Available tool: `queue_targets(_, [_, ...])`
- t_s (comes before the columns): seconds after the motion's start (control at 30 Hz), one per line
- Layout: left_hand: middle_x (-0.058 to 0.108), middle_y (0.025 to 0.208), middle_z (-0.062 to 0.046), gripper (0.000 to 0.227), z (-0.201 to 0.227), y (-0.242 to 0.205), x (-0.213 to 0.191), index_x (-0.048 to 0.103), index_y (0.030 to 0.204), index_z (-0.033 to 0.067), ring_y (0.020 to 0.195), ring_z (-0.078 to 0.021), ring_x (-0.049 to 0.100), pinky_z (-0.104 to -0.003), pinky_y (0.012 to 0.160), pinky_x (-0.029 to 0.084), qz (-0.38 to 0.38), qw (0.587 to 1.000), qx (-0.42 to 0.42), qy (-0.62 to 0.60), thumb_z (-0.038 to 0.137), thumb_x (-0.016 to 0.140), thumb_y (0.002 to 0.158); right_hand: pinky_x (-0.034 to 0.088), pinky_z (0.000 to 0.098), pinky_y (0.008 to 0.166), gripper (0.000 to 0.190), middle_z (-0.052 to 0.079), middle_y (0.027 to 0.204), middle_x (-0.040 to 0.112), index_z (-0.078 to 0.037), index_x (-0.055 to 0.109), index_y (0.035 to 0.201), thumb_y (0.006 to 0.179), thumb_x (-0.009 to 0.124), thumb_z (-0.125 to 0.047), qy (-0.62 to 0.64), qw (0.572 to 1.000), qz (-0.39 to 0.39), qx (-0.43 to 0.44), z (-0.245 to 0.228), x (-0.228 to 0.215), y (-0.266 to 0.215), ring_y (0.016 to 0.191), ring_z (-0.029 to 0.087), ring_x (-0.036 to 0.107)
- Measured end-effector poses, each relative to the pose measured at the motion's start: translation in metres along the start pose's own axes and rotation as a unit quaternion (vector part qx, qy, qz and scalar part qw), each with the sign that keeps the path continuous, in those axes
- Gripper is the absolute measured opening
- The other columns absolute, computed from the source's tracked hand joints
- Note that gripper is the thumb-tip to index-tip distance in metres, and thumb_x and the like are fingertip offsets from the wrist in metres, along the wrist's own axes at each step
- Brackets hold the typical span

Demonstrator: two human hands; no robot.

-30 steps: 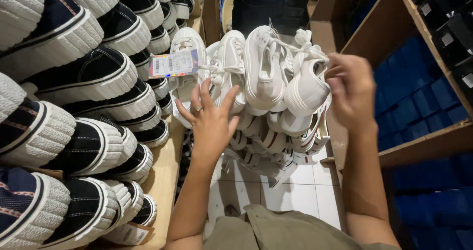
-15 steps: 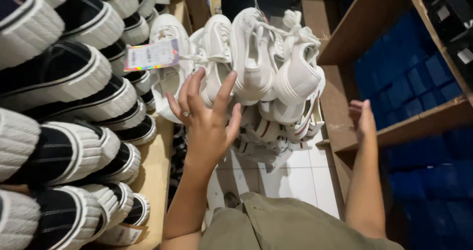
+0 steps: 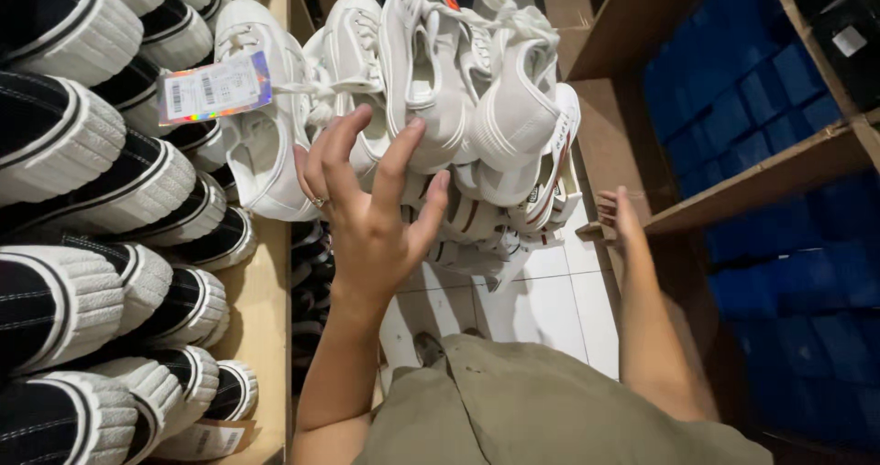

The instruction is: The person removes white sneakers from a wooden shelf and places them onto a white plastic rack, then moves the rack and reorganizes more shoes on the shelf by hand.

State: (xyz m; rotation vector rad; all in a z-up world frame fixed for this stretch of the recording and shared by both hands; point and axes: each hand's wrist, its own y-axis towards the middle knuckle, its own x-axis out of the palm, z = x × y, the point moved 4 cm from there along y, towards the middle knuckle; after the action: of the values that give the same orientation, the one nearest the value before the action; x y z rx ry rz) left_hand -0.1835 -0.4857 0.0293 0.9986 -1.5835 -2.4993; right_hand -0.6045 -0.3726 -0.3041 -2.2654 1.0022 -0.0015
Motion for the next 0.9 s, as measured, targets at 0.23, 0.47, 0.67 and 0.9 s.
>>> queue_targets(0.23, [0.045,0.143,-0.019,0.039,0.0,-0.002,0.002,0.064,0.133,0.0167,0.132,-0.04,0.045,-0.057,0.118,0.039,0.0,1.0,-0.005,-0.013,0.028,0.078,0.099,0.052,0.0619,0.081,0.089,0.019,0.157,0.043,-0.036,0.043,0.155,0.084,0.015,-0.083,-0.042,0.997,-0.059,-0.033,-0.018,0.039,-0.003,0.124,0.039,0.053])
queue_targets(0.47, [0.043,0.143,-0.018,0.04,-0.007,-0.005,0.001,0.063,0.134,0.0162,0.134,-0.0385,0.041,-0.056,0.12,0.037,-0.014,0.999,-0.033,-0.029,0.026,0.077,0.099,0.034,0.0714,0.102,0.104,0.015,0.144,0.058,-0.03,0.049,0.147,0.068,0.019,-0.091,0.054,0.989,-0.107,0.082,-0.012,0.08,-0.01,0.125,0.045,0.051])
queue_targets(0.67, [0.043,0.145,-0.018,0.045,-0.025,-0.008,0.019,0.06,0.138,0.019,0.135,-0.0416,0.045,-0.059,0.118,0.032,-0.033,0.999,-0.043,-0.007,0.037,0.075,0.1,0.058,0.0597,0.077,0.067,0.008,0.11,0.072,-0.03,0.063,0.128,0.086,0.044,-0.078,0.228,0.963,-0.136,0.046,-0.013,0.099,-0.017,0.097,0.032,0.071])
queue_targets(0.9, [0.025,0.166,-0.016,0.074,-0.044,-0.016,0.051,0.036,0.157,0.0349,0.154,-0.0412,0.035,-0.07,0.13,0.024,-0.083,0.996,-0.036,-0.022,0.054,0.077,0.098,0.039,0.0676,0.1,0.099,0.012,0.132,0.067,-0.032,0.059,0.137,0.067,0.024,-0.093,0.095,0.981,-0.116,0.122,-0.015,0.098,-0.026,0.118,0.046,0.06])
